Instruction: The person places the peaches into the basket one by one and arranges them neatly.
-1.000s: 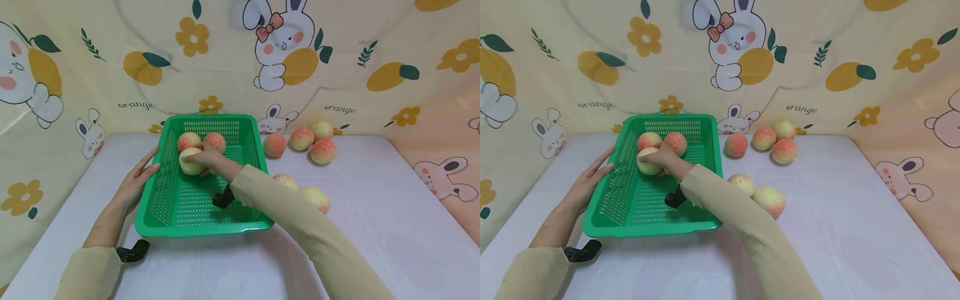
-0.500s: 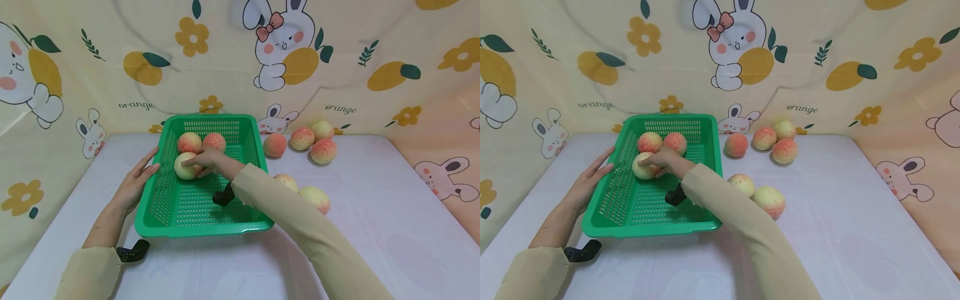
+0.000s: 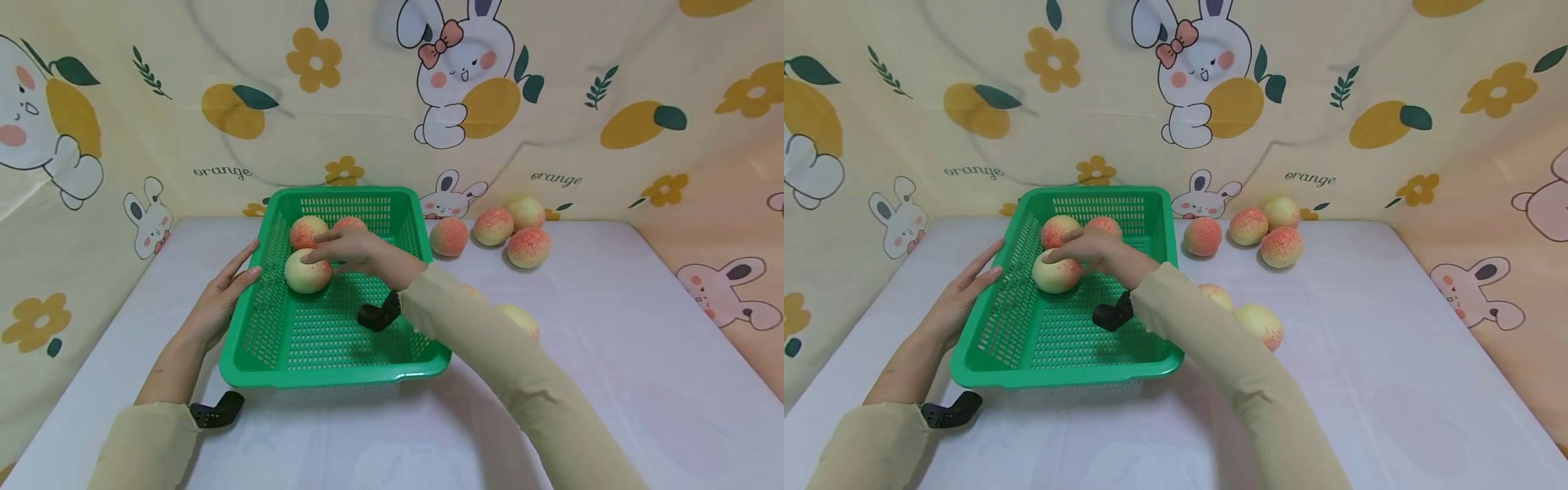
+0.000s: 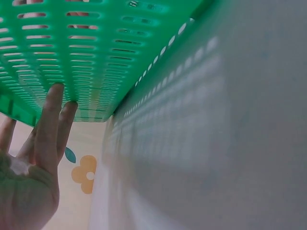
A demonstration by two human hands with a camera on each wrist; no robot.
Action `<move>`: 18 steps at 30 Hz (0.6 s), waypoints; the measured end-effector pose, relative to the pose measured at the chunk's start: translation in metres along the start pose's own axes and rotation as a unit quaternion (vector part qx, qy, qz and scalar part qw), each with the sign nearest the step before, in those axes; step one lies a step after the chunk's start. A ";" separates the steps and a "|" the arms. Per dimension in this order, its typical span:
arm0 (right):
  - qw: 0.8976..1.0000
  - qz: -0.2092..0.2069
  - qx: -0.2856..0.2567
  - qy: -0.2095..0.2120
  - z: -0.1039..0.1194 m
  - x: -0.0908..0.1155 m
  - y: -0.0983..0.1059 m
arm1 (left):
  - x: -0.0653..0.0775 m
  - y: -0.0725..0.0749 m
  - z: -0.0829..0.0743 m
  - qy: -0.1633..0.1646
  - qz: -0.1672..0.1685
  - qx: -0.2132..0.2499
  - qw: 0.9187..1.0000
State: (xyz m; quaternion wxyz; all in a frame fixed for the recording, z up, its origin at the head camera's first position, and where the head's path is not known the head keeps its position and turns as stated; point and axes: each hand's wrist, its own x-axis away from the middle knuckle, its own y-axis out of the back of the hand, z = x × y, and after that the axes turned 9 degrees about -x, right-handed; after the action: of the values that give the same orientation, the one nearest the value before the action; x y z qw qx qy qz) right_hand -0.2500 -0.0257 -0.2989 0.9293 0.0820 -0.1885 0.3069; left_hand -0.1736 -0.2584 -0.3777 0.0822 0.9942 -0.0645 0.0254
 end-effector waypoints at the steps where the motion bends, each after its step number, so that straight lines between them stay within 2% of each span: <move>1: 1.000 0.005 0.000 0.005 0.001 0.003 0.002 | 0.000 0.000 0.000 0.000 0.000 -0.001 1.000; 11: 0.998 0.020 -0.037 0.054 0.010 0.034 0.027 | 0.000 -0.001 0.001 -0.004 0.007 0.009 1.000; 18: 0.995 0.031 -0.049 0.079 0.007 0.046 0.044 | 0.001 0.001 0.001 -0.011 0.008 0.020 1.000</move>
State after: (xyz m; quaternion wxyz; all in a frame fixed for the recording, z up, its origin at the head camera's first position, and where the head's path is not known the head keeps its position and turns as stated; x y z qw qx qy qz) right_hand -0.2445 0.0327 -0.2724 0.9341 0.0059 -0.1320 0.3318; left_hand -0.1730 -0.2601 -0.3785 0.0611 0.9953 -0.0730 0.0164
